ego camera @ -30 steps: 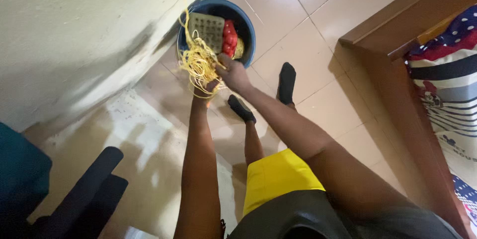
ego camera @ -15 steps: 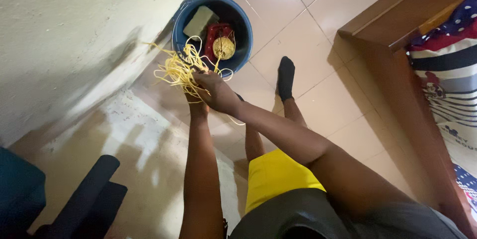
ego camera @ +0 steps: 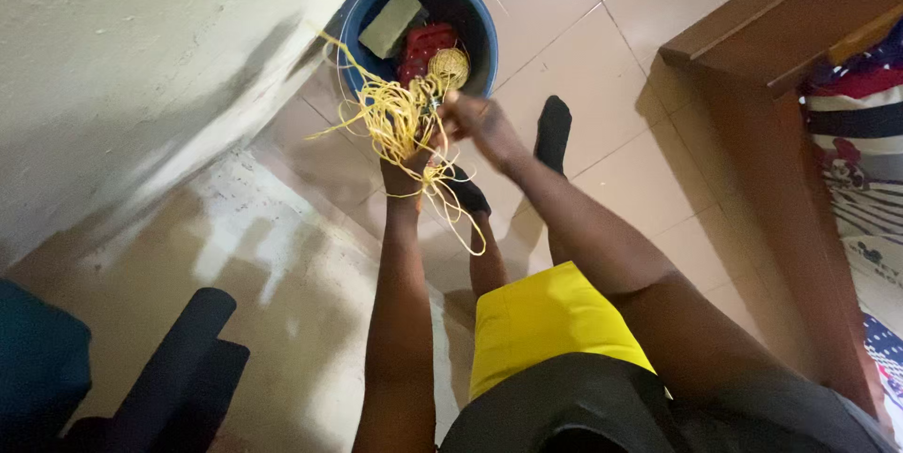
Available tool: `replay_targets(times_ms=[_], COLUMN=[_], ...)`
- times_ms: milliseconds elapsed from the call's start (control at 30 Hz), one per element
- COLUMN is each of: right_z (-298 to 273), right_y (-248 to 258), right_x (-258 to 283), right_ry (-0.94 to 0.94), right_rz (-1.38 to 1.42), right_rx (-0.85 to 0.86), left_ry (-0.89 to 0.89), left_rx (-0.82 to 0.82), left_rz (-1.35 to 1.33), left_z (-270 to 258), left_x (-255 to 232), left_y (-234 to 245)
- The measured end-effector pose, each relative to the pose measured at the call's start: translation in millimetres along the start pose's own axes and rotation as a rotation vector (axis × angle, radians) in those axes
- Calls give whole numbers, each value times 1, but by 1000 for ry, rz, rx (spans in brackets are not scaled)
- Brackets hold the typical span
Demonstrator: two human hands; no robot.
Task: The person picks up tangled yellow string from a bucket, places it into another container, then gathers a pink cloth and several plastic molds from the same bucket and puts them into the second container.
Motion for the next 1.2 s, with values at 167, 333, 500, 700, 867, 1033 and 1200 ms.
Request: replay_targets(times_ms=[167, 333, 500, 700, 867, 1033, 1200], right_z=[57, 112, 176, 220, 246, 296, 364], right_y=[60, 64, 45, 55, 67, 66, 82], right_x=[-1, -46, -94, -121, -113, -120, -181], right_ry=[57, 273, 265, -133, -97, 233, 7], right_rz=[-113, -804, -1123, -1281, -1027, -1304, -1500], right_rx=[-125, -338, -327, -221, -372, -579, -329], left_ry=[22, 6, -29, -39, -152, -144, -10], left_rx=[-184, -214, -193, -361, -383, -508, -559], left_rz=[-111, -222, -110, 25, 49, 29, -21], left_z=[-3, -12, -12, 7, 12, 15, 25], left_x=[-7, -26, -48, -7, 30, 36, 28], left_y=[36, 41, 37, 71, 102, 106, 97])
Point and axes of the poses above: each hand's wrist, its own z-axis towards the middle knuckle, its own y-axis out of the back of the hand, x = y × z, the point moved 7 cm from there along z, towards the middle knuckle, and after that the axes turned 11 degrees about -y, right-handed, at the moved point
